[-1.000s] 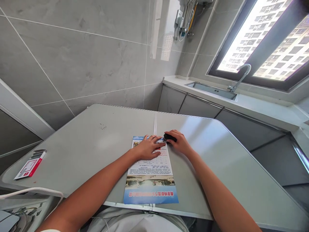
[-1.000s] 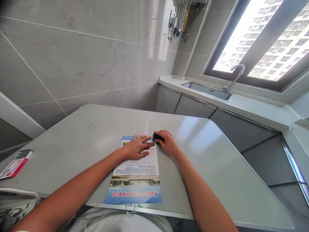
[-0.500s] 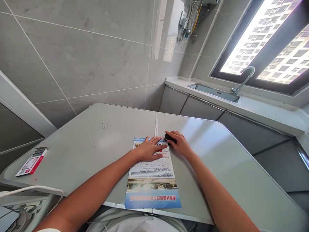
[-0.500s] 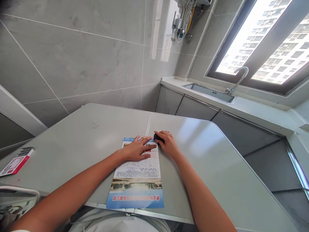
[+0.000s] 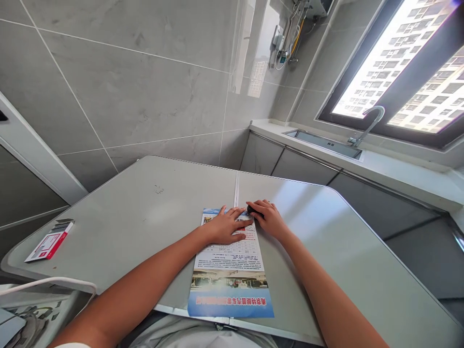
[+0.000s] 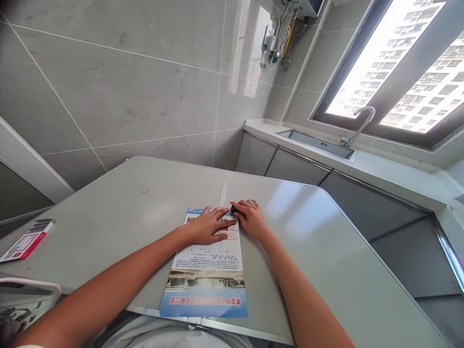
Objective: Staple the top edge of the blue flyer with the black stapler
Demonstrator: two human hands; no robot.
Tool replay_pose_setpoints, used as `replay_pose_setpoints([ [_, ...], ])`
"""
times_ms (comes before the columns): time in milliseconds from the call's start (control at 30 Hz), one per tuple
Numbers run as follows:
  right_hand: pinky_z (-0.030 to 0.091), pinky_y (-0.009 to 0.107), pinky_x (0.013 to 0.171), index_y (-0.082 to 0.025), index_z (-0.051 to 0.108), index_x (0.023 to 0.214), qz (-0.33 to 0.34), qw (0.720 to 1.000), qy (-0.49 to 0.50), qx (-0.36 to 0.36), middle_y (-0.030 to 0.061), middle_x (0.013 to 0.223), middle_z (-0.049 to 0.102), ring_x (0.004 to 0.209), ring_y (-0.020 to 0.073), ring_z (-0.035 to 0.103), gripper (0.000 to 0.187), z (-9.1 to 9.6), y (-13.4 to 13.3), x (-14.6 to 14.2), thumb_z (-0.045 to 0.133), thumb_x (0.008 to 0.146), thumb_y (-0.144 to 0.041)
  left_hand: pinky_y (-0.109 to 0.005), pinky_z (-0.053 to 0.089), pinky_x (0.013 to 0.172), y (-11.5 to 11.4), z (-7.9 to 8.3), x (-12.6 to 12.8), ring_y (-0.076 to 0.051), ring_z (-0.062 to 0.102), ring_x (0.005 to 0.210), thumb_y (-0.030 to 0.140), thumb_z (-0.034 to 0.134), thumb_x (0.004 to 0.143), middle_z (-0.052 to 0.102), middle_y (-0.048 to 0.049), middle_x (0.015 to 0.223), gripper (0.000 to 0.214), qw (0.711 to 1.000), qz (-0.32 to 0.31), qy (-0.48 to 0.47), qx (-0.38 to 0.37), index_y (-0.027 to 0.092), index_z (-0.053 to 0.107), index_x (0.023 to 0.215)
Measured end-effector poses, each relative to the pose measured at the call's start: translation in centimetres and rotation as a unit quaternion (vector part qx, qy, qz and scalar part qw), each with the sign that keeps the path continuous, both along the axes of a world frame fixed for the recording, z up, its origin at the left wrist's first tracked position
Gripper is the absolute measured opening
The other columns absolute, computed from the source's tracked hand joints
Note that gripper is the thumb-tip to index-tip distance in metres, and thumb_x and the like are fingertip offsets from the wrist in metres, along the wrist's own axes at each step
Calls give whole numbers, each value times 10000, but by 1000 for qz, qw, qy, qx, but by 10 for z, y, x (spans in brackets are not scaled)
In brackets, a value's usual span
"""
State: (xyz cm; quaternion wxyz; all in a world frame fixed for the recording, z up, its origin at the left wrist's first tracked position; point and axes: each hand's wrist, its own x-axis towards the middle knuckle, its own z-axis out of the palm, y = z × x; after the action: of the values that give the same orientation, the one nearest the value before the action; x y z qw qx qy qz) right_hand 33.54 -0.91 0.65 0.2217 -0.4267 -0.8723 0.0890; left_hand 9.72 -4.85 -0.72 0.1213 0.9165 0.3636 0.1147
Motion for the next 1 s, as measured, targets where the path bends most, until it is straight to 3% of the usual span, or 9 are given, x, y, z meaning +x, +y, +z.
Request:
replay_pose_setpoints([
  [500,383,394,898,-310,658,1329,-15,999,-30,5,62,1129,713,1040,246,581,386,3,0,-7,533,983,-194,-751,216,1167,-2,3,1,-390,284,1525,540,541,981,281,-96,1680,563,1000,2,3,9,419,456,1524],
  [667,359,385,897,-329,700,1239,-23,999,-48,1,55,1139,666,1055,231,577,390,4,-1,-11,542,939,-136,-734,188,1189,-1,1,-1,-390,233,1554,531,550,981,171,-79,1723,572,1000,3,0,5,423,443,1533],
  [900,358,388,867,-250,709,994,-51,990,-120,54,81,1080,613,1031,258,565,275,1,-12,-29,561,861,-59,-713,171,1206,-4,8,-4,-385,147,1583,516,551,989,32,-92,1741,560,1000,6,11,-16,399,459,1528],
  [1000,379,399,893,-250,706,1025,-54,992,-99,58,83,1106,619,1043,261,574,276,3,-12,-27,554,875,-75,-708,171,1212,-6,12,-4,-376,147,1585,492,561,988,45,-68,1742,564,1000,5,23,-17,422,440,1535],
])
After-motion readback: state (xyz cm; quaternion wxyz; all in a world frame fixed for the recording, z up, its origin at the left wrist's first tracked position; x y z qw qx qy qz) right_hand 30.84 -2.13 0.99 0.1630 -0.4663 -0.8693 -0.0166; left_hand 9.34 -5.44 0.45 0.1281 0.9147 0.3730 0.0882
